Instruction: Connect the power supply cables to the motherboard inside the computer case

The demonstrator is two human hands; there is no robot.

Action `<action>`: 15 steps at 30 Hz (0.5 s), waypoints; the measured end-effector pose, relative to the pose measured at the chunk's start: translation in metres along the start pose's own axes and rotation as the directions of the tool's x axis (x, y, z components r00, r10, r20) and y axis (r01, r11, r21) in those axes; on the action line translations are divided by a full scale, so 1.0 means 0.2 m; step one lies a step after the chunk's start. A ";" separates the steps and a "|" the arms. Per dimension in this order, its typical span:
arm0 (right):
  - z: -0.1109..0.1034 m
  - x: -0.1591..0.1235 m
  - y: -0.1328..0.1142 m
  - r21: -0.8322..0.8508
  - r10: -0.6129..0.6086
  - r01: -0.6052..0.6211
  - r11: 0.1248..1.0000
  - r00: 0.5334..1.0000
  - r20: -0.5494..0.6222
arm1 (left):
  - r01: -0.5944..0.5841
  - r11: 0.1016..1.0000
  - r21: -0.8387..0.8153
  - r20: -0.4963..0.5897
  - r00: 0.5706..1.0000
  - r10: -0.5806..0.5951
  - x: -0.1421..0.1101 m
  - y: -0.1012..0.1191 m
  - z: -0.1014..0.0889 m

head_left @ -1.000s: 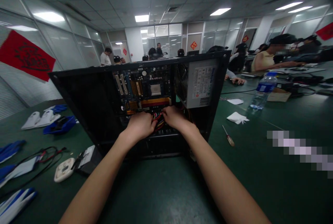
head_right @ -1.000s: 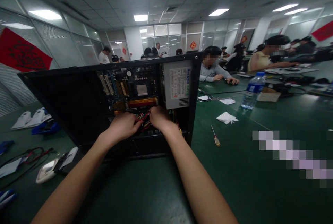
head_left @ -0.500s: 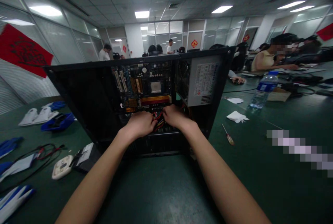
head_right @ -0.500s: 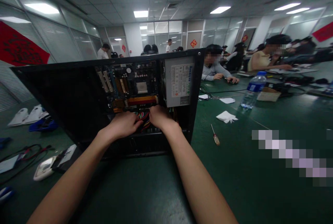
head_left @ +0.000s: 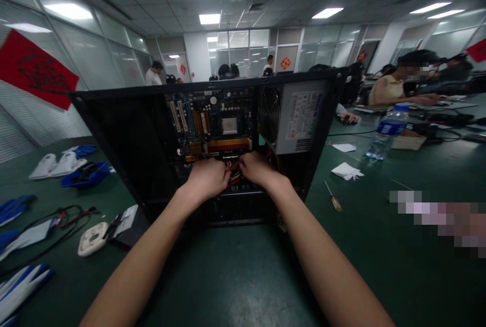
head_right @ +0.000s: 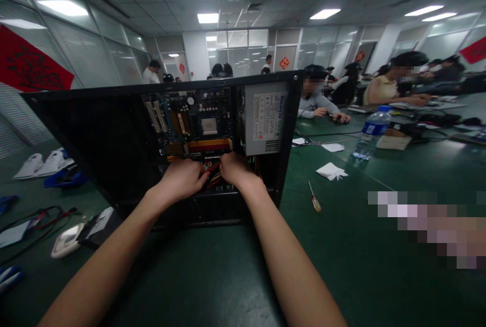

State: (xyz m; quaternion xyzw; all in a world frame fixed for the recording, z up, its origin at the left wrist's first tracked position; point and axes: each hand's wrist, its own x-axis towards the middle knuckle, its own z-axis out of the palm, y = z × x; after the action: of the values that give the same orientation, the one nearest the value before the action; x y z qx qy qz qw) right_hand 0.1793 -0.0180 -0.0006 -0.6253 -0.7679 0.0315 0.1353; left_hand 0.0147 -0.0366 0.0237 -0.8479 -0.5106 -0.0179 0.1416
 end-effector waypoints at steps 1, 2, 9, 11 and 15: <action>0.00 0.00 0.00 -0.006 0.007 -0.007 1.000 1.000 0.003 | 0.002 1.000 -0.001 0.004 1.000 -0.002 0.00 0.00 0.00; 0.00 0.00 -0.01 -0.010 0.012 -0.012 1.000 1.000 0.004 | 0.005 1.000 -0.002 0.008 1.000 -0.005 0.00 0.00 0.01; -0.01 -0.01 -0.02 -0.024 0.026 -0.026 0.999 0.999 0.019 | 0.021 0.999 0.029 -0.002 1.000 -0.021 0.01 0.00 0.02; -0.01 -0.01 -0.03 -0.021 0.037 -0.037 0.999 0.999 0.021 | 0.020 0.999 0.031 -0.007 1.000 -0.020 0.01 0.00 0.02; -0.02 -0.01 -0.04 -0.014 0.084 -0.084 0.996 0.996 0.018 | 0.040 0.999 0.003 0.017 0.999 -0.040 0.01 -0.01 0.04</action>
State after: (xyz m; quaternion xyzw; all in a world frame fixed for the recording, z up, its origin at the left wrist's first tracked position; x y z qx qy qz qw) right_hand 0.1732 -0.0216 0.0037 -0.6576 -0.7423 0.0379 0.1227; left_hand 0.0140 -0.0316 0.0170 -0.8374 -0.5287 -0.0129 0.1380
